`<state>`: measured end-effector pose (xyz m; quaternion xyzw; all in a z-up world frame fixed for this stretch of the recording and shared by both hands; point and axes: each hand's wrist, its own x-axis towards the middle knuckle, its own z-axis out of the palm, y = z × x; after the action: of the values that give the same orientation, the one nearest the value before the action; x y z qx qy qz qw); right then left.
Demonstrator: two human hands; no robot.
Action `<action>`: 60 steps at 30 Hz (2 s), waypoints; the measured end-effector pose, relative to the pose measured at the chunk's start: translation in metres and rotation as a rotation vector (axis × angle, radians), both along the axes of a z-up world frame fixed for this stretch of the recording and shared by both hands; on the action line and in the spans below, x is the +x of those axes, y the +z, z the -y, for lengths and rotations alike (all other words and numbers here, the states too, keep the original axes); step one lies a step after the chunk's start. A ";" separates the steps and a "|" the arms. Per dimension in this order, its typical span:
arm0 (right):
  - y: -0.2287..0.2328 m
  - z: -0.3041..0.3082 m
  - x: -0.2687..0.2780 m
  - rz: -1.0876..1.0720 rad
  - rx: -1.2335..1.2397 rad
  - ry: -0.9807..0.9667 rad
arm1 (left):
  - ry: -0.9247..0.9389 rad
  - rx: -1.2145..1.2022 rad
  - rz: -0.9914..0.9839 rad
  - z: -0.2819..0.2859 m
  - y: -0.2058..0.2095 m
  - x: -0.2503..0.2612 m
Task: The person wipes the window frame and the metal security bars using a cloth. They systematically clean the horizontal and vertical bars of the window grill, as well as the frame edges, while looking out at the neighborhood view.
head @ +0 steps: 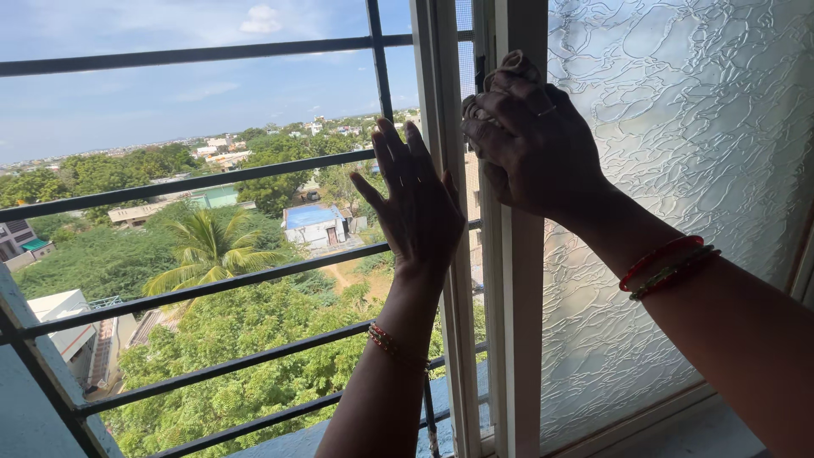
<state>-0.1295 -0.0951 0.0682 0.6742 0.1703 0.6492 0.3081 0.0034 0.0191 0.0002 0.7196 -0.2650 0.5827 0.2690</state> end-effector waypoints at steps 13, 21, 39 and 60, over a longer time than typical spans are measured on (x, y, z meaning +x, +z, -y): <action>0.038 -0.063 0.031 -0.038 0.183 0.353 | 0.075 -0.048 -0.035 -0.080 0.003 -0.003; -0.010 -0.114 0.096 -0.118 0.246 0.720 | 0.137 -0.016 -0.051 -0.124 0.002 0.010; 0.061 -0.121 0.122 0.069 0.222 0.778 | 0.021 0.121 -0.039 -0.140 0.005 0.006; 0.037 -0.223 0.141 -0.043 0.204 0.719 | 0.184 0.011 -0.042 -0.231 -0.014 0.039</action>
<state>0.0111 0.1277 0.1055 0.6120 0.3370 0.7154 -0.0120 0.0424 0.2497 -0.0133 0.7545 -0.1951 0.5882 0.2159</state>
